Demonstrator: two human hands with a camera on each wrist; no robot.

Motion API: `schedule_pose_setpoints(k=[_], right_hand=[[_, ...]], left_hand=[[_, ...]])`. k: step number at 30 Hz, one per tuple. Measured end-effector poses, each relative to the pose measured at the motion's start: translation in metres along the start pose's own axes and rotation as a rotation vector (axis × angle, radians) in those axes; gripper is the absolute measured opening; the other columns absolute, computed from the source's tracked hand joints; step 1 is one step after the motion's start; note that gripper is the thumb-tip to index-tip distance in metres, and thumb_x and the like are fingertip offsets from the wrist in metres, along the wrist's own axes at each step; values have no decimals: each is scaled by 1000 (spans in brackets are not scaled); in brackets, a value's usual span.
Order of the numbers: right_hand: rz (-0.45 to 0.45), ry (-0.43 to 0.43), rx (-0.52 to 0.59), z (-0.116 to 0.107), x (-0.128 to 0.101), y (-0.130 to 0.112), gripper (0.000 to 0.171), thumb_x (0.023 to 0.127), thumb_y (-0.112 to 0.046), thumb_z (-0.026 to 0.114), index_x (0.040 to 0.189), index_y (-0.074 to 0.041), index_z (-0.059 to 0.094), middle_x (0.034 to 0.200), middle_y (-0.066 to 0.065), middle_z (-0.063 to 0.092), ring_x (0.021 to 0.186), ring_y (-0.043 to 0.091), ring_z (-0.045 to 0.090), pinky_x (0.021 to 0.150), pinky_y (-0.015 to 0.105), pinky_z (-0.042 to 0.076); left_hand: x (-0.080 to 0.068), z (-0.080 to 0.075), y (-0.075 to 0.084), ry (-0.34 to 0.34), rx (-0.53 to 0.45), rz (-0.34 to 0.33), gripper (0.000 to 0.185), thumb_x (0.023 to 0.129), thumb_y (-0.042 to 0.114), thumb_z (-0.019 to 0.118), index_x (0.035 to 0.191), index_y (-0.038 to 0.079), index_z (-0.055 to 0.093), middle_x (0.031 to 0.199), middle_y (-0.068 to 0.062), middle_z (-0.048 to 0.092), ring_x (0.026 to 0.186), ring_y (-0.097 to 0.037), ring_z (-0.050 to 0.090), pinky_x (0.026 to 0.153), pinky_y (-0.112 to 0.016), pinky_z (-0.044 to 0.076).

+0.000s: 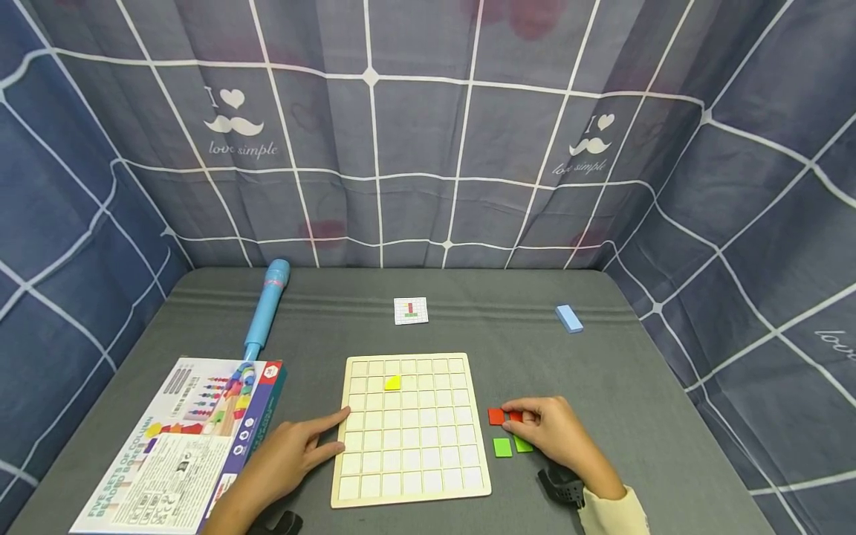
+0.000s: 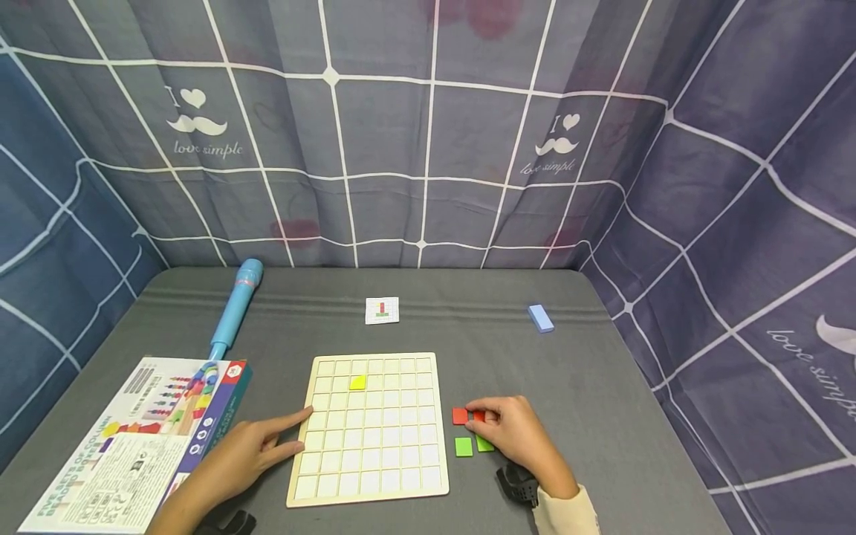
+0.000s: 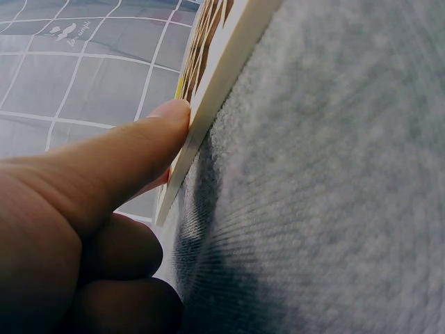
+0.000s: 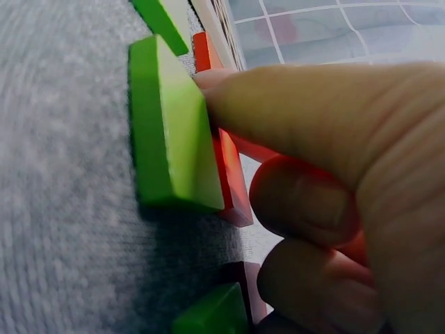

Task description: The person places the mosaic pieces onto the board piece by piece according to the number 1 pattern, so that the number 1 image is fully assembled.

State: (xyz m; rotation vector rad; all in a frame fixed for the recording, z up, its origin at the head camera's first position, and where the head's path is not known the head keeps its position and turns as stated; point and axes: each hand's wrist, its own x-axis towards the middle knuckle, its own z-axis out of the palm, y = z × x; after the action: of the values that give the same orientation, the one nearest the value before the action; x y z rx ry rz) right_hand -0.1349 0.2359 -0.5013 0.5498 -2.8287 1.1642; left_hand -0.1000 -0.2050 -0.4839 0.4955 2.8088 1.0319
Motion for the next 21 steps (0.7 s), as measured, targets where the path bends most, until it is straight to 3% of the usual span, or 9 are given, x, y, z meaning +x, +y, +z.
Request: schedule_pose_setpoints(k=[14, 21], right_hand=[[9, -1, 2, 3, 2, 1, 18, 83, -20, 87, 99, -19, 79, 60, -15, 49, 50, 0, 41, 47, 22, 36], [26, 4, 15, 2, 1, 1, 17, 84, -22, 86, 98, -19, 78, 58, -16, 48, 49, 0, 40, 47, 21, 35]], left_hand=[[0, 1, -1, 18, 5, 30, 52, 95, 40, 72, 141, 17, 65, 57, 19, 35, 51, 3, 25, 47, -20, 26], [0, 1, -1, 2, -3, 12, 53, 95, 41, 71, 141, 17, 64, 58, 18, 36, 51, 2, 26, 47, -20, 26]])
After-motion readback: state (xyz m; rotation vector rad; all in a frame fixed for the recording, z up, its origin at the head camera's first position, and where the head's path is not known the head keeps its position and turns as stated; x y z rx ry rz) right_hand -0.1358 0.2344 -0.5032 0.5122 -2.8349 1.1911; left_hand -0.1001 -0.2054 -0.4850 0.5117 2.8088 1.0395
